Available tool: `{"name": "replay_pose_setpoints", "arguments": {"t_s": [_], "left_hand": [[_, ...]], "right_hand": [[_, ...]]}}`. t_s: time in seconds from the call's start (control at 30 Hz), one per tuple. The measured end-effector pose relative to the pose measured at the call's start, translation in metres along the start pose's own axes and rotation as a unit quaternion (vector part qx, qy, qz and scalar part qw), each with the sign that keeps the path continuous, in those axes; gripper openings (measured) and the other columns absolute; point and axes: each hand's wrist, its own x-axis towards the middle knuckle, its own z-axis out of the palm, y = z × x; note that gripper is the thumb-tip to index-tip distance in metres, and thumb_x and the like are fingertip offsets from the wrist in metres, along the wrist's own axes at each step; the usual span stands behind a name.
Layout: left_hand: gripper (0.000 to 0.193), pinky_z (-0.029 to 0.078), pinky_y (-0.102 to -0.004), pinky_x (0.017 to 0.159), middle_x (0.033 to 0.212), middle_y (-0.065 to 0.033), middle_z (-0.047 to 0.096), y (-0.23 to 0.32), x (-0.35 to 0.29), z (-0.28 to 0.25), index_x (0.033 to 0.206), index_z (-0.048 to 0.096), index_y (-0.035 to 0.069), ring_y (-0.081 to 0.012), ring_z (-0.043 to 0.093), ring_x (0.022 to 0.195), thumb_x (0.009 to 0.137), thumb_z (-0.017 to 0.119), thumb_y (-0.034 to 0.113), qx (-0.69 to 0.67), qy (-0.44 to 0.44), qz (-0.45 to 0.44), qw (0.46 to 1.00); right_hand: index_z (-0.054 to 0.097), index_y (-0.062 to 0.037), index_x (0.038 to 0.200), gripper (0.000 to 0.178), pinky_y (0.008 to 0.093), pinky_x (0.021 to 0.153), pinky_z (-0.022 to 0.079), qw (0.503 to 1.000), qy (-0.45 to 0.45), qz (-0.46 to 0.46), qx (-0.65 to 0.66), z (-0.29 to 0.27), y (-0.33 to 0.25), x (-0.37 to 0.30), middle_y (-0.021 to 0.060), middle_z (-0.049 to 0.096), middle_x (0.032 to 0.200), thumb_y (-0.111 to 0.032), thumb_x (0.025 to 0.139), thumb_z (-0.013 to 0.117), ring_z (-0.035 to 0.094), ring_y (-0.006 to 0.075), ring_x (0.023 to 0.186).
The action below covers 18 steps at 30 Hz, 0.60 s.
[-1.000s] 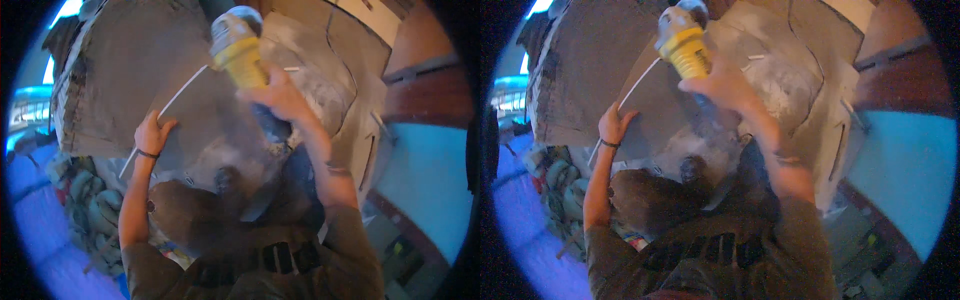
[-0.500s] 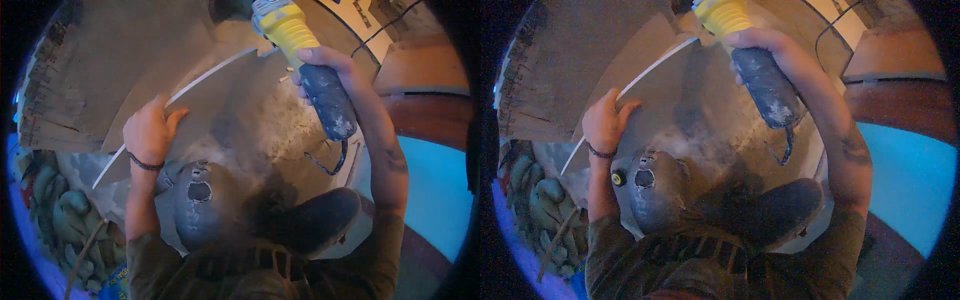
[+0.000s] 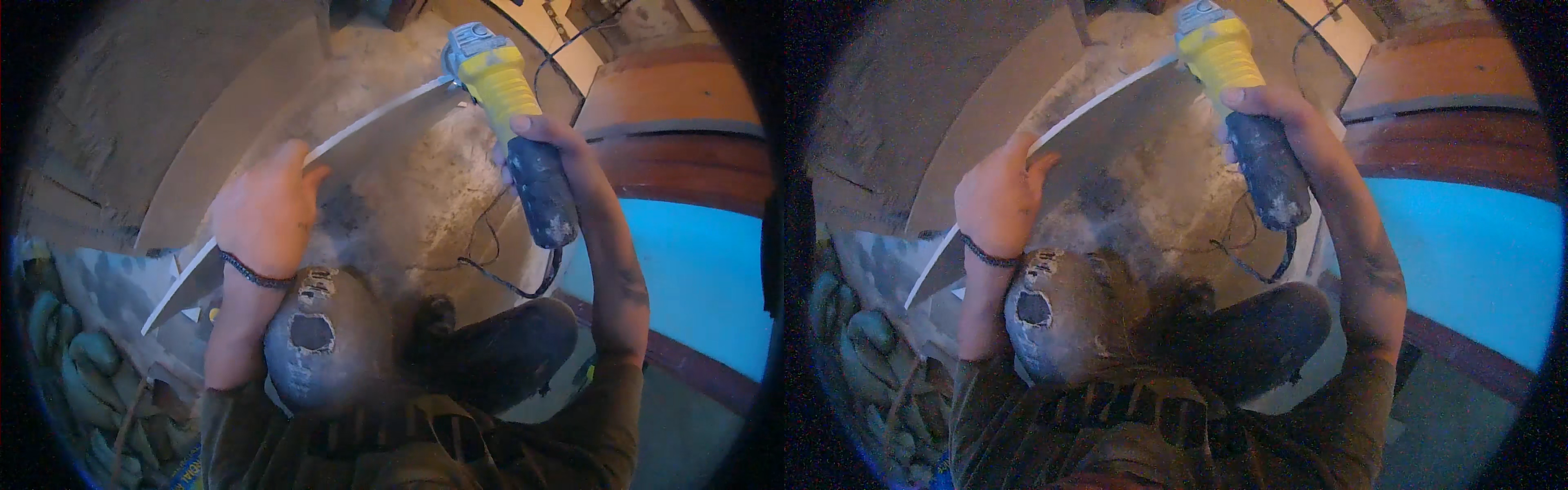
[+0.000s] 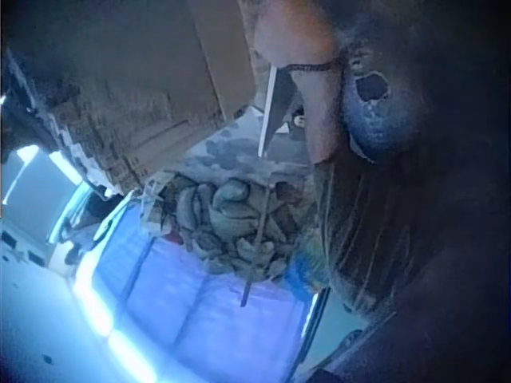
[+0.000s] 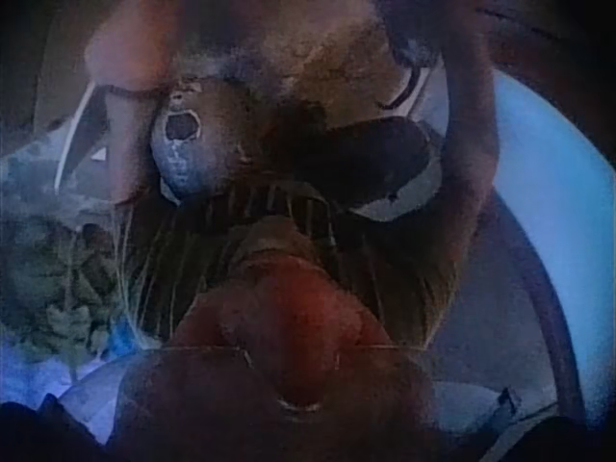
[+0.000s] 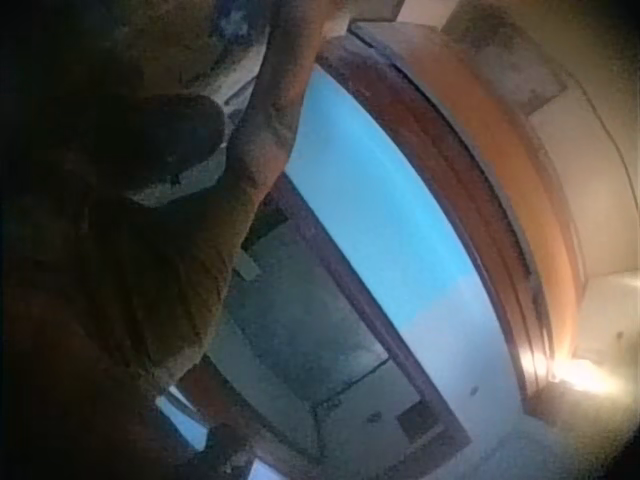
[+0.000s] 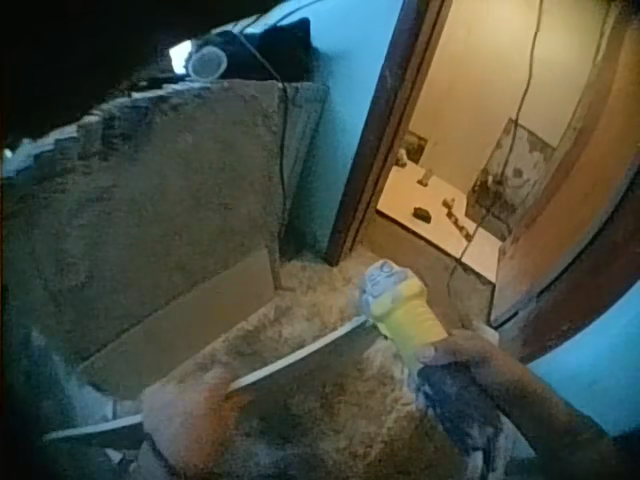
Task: The person uses an angle grinder to cut a piece of tile on a floor, then picks up the tile and shows the cut edge.
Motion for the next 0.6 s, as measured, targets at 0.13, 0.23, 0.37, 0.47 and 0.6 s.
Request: {"name": "replay_pose_setpoints", "arguments": {"t_s": [0.13,0.23,0.37,0.47,0.6], "left_hand": [[0.031,0.052,-0.05,0.064,0.081,-0.017,0.07,0.007,0.006,0.004,0.105,0.069,0.015,-0.04,0.068,0.076,0.088,0.072,0.041,0.01,-0.003,0.002,1.0],[0.033,0.052,-0.0505,0.063,0.082,-0.0178,0.07,-0.001,0.015,0.001,0.104,0.069,0.013,-0.0409,0.068,0.077,0.088,0.072,0.042,0.041,-0.027,0.004,0.999],[0.037,0.053,-0.0504,0.07,0.088,-0.0208,0.071,-0.021,0.043,0.013,0.105,0.071,0.009,-0.0415,0.069,0.084,0.09,0.07,0.043,0.007,-0.046,0.035,0.998],[0.04,0.053,-0.0497,0.076,0.092,-0.0221,0.071,-0.037,0.065,0.015,0.109,0.072,0.009,-0.0418,0.069,0.089,0.09,0.069,0.044,0.015,-0.062,0.049,0.997],[0.04,0.053,-0.0459,0.081,0.098,-0.0209,0.072,-0.077,0.098,0.043,0.113,0.073,0.009,-0.0391,0.07,0.093,0.091,0.069,0.043,0.034,-0.139,0.032,0.989]], "right_hand": [[0.063,-0.0013,0.105,0.046,0.0315,0.062,0.055,0.999,0.002,-0.046,-0.007,-0.017,0.012,0.017,0.0088,0.068,0.083,-0.041,0.084,0.071,0.066,0.0181,0.066],[0.063,-0.0018,0.105,0.044,0.0316,0.063,0.056,0.994,-0.013,-0.105,0.009,-0.037,0.018,0.021,0.009,0.068,0.084,-0.04,0.085,0.07,0.067,0.0183,0.067],[0.063,-0.0023,0.107,0.043,0.033,0.067,0.058,0.972,0.002,-0.231,0.035,-0.065,0.01,0.01,0.0094,0.068,0.088,-0.037,0.082,0.071,0.068,0.0181,0.073],[0.063,-0.0019,0.106,0.043,0.0333,0.067,0.058,0.961,-0.009,-0.274,0.03,-0.096,-0.002,0.0,0.0101,0.068,0.092,-0.035,0.079,0.072,0.068,0.0177,0.074],[0.056,0.0002,0.118,0.059,0.0318,0.063,0.053,0.964,-0.013,-0.263,0.032,-0.118,0.025,0.011,0.0114,0.065,0.096,-0.038,0.076,0.072,0.064,0.0192,0.073]]}}
